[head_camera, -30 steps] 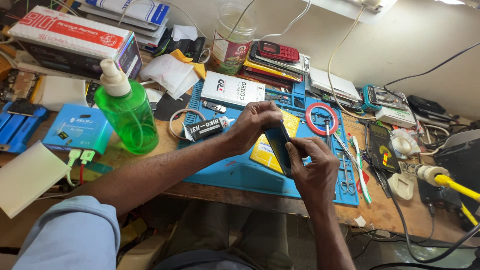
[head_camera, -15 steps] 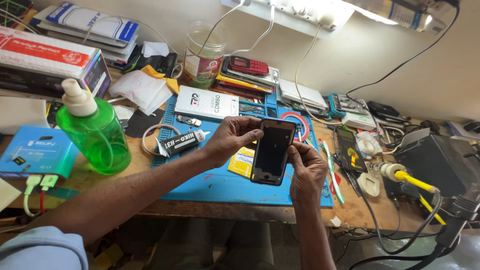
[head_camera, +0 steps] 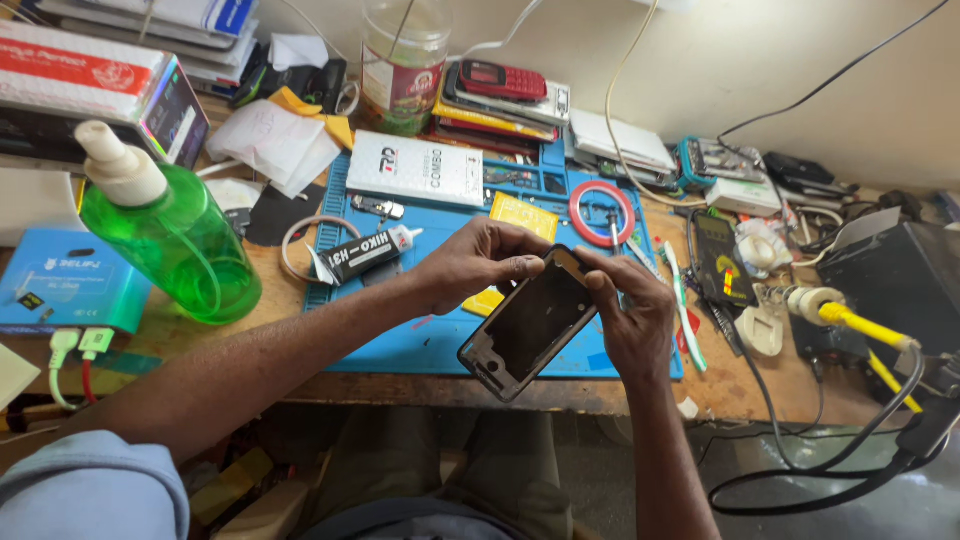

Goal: The person cleans the edges and screen of a disassembled smartphone with a cloth, then uses a metal spudger to pry and separate the screen from the frame. They handle the phone and tools on a cluttered workbench.

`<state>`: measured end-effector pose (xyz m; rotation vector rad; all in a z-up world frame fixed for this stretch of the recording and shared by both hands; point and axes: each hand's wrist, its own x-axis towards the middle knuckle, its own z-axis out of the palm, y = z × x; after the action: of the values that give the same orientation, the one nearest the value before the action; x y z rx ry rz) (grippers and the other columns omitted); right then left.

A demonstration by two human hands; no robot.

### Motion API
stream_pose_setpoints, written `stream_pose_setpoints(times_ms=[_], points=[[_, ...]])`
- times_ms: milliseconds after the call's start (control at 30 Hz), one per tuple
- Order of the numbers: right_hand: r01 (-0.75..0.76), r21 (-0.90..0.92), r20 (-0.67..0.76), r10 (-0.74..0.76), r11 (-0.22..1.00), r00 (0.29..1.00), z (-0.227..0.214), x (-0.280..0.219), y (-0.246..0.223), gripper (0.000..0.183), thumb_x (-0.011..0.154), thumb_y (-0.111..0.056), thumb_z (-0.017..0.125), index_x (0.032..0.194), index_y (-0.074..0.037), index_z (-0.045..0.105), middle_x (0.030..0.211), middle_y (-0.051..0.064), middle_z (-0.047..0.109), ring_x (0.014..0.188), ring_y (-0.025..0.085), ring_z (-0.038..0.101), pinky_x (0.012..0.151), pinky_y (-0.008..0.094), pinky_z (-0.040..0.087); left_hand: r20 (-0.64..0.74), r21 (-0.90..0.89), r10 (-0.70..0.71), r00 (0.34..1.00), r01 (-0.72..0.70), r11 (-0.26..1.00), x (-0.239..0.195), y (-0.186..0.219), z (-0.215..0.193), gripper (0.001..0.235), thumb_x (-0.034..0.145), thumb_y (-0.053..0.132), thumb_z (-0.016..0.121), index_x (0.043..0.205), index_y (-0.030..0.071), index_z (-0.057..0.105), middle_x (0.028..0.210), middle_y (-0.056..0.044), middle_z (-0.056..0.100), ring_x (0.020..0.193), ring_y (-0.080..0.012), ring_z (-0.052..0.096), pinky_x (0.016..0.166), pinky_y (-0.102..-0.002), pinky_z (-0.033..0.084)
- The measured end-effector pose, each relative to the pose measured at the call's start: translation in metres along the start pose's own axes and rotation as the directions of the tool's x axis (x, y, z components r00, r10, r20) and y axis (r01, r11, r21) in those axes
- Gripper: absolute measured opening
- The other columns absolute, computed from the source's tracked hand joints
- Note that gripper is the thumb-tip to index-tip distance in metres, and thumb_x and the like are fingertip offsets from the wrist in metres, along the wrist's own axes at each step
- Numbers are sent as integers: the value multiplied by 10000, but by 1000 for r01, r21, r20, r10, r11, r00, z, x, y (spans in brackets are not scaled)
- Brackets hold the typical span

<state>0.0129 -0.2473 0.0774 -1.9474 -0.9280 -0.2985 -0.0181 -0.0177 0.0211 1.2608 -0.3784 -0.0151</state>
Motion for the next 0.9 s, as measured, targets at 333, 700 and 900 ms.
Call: stream_pose_setpoints(times_ms=[333,700,900], points=[[-187,521,-60,255,833,965,37,-21,28,503,1098,-380,549,1340,41,682,1056,42,739,930,90,638,843,257,531,-29,32,-184,982,185,982,2,-4,-5,290,971,257,709,1145,28,747,937,-3,748,811,-62,661,680,-250,549],[-172,291,-167,227,941,959,13,-47,47,440,1070,-142,658,1498,-43,619,981,14,643,824,42,514,700,202,428,112,498,-139,984,65,865,3,8,-9,314,867,113,770,1167,29,725,983,-33,774,902,-75,679,810,-282,566],[-80,45,-120,85,996,989,6,-49,50,454,971,-64,749,1413,-92,649,896,31,736,758,58,605,672,234,486,48,734,13,999,-45,678,0,38,-6,262,819,106,807,1062,31,742,904,-84,792,824,-125,733,756,-316,588]])
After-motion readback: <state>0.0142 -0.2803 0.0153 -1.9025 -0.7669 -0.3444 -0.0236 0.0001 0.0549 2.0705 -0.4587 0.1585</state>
